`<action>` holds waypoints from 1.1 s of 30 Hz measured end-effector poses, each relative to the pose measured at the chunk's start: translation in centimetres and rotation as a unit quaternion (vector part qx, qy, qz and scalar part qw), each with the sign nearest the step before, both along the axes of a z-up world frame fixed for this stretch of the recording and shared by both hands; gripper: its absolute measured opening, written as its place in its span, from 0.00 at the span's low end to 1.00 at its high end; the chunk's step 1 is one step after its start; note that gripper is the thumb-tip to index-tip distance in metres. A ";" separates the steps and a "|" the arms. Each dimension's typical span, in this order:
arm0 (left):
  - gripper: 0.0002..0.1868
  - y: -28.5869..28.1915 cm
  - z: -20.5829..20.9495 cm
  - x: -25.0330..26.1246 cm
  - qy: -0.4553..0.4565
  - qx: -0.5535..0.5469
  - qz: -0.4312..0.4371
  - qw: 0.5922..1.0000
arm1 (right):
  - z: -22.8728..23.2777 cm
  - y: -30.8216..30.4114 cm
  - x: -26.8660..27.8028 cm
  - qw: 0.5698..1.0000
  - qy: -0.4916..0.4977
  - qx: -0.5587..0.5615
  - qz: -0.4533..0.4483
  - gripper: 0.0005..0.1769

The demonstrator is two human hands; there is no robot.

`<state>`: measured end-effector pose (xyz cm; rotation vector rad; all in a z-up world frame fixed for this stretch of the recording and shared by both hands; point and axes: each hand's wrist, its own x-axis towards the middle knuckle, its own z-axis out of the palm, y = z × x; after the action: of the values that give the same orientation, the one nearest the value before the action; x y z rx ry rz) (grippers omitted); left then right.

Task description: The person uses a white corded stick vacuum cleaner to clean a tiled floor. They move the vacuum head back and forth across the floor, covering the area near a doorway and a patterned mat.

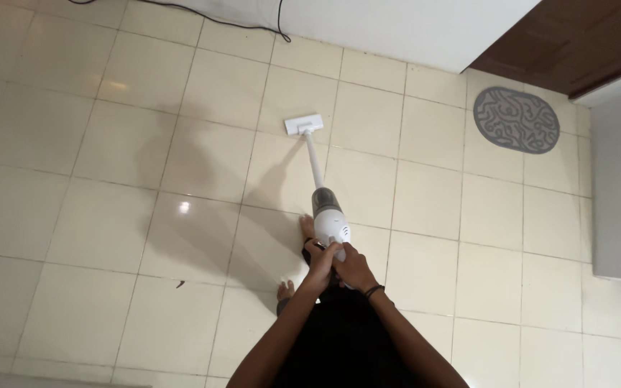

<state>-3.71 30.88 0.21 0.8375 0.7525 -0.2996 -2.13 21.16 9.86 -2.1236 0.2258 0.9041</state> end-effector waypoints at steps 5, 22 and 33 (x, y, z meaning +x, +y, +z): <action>0.50 0.4 0.9 5.2 0.028 -0.014 -0.042 0.999 | -2.2 -0.5 6.3 1.000 -0.009 0.007 0.003 0.23; 0.52 6.9 5.9 29.5 0.042 0.402 -0.250 0.880 | -8.6 6.0 25.3 0.893 0.116 0.366 -0.236 0.11; 0.58 6.8 4.9 26.5 0.052 0.469 -0.345 0.811 | -10.7 7.1 21.4 0.863 0.122 0.408 -0.273 0.15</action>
<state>22.76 37.64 5.11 2.0707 0.6544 -0.6407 19.24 28.27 -0.85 -1.0687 0.4521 0.7321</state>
